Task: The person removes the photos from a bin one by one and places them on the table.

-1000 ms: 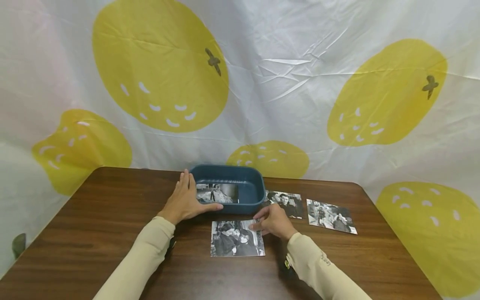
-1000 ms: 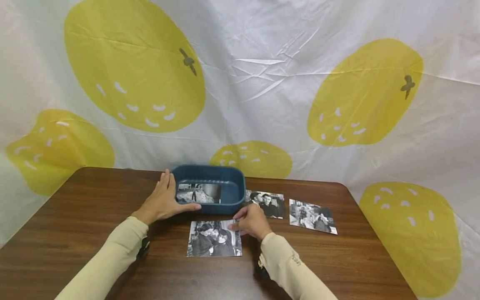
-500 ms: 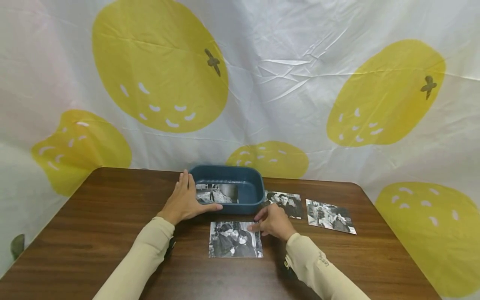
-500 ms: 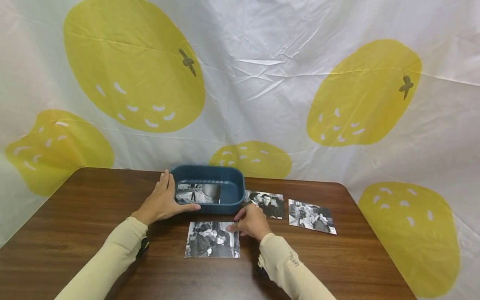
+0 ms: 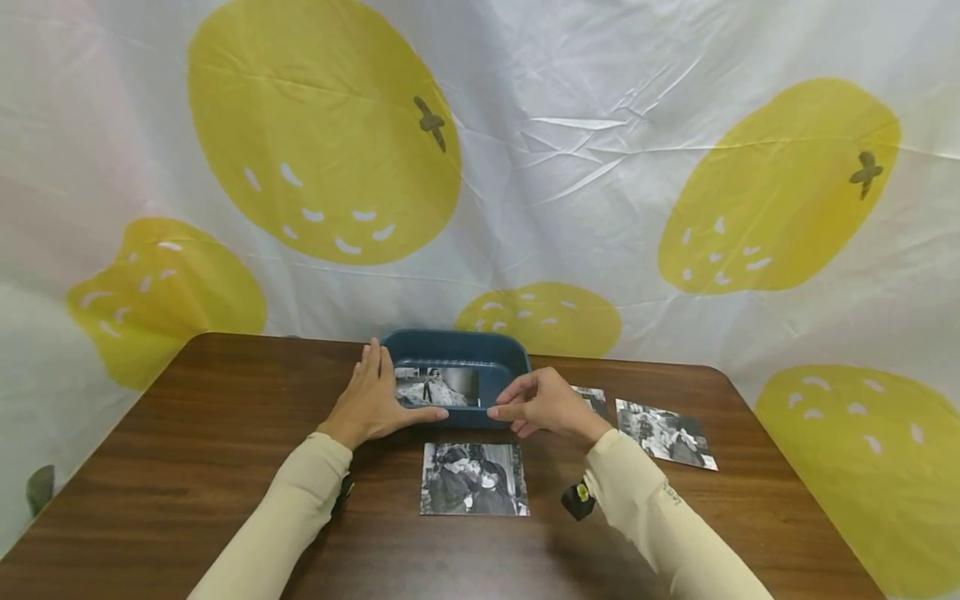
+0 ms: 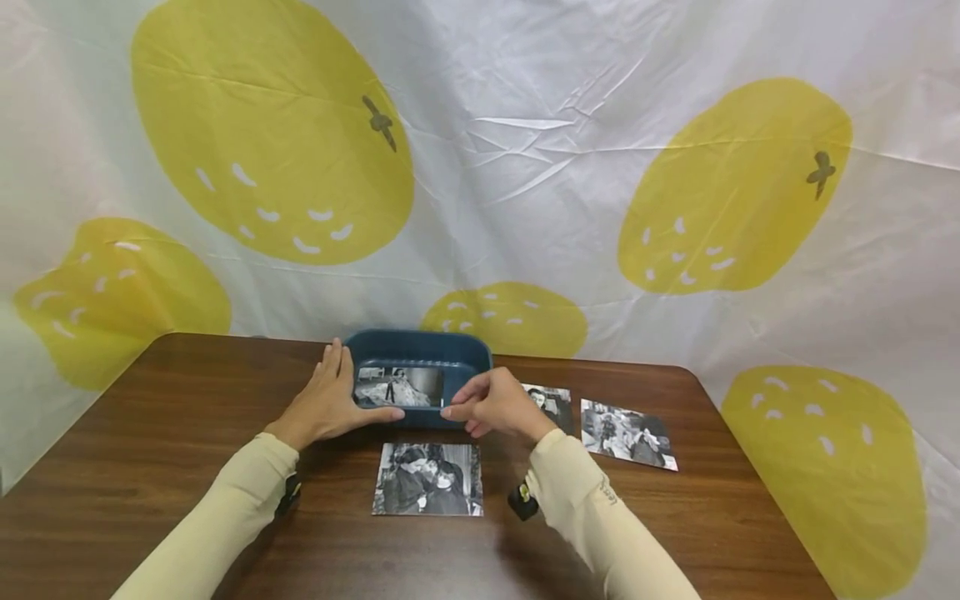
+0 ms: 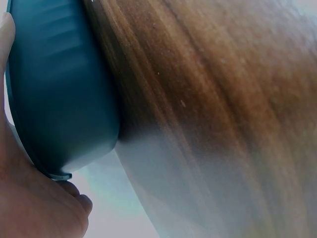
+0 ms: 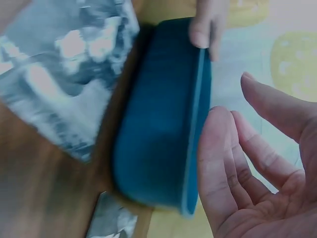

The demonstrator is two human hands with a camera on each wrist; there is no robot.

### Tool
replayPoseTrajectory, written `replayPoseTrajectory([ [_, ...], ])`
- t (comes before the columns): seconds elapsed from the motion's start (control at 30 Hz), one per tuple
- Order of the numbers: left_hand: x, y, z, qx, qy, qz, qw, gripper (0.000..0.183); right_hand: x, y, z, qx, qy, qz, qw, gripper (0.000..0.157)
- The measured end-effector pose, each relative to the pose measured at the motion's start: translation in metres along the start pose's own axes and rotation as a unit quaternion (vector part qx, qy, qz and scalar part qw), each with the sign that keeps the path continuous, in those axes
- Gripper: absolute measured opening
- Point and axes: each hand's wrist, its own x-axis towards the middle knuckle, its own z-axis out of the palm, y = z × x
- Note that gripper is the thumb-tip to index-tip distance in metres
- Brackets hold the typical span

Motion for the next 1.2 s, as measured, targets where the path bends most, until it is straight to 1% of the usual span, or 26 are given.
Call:
replayPoseTrajectory([
  [0.13,0.000,0.001,-0.001,-0.004,-0.005,-0.003,1.0000,0.141,0.015,-0.014,0.000,0.043,-0.005,0.004,0.999,0.023],
  [0.27,0.000,0.000,0.000,-0.002,-0.006,-0.004,1.0000,0.141,0.034,-0.020,0.009,0.072,-0.004,0.011,0.997,0.026],
  [0.37,0.000,-0.001,0.001,0.001,-0.007,-0.006,1.0000,0.141,0.048,-0.021,0.018,0.081,-0.004,0.021,0.996,0.028],
  [0.53,-0.002,0.000,0.000,0.001,-0.004,-0.005,1.0000,0.140,0.066,-0.021,0.027,0.083,0.011,0.056,0.995,0.029],
  [0.73,-0.003,0.000,0.000,0.006,0.001,-0.003,1.0000,0.140,0.080,-0.013,0.028,0.063,0.047,0.092,0.993,0.035],
  [0.83,-0.002,0.000,0.001,0.011,0.009,0.003,0.9999,0.139,0.088,-0.006,0.030,0.056,0.070,0.110,0.990,0.041],
  [0.93,-0.002,0.000,0.001,0.016,0.006,0.002,0.9998,0.138,0.095,0.000,0.033,0.047,0.091,0.123,0.987,0.048],
  [1.07,-0.002,0.000,0.001,0.014,0.004,0.002,0.9999,0.138,0.103,0.005,0.036,0.051,0.113,0.133,0.983,0.050],
  [1.2,-0.002,0.000,0.001,0.009,0.007,0.001,0.9999,0.138,0.110,0.007,0.038,0.070,0.125,0.139,0.980,0.051],
])
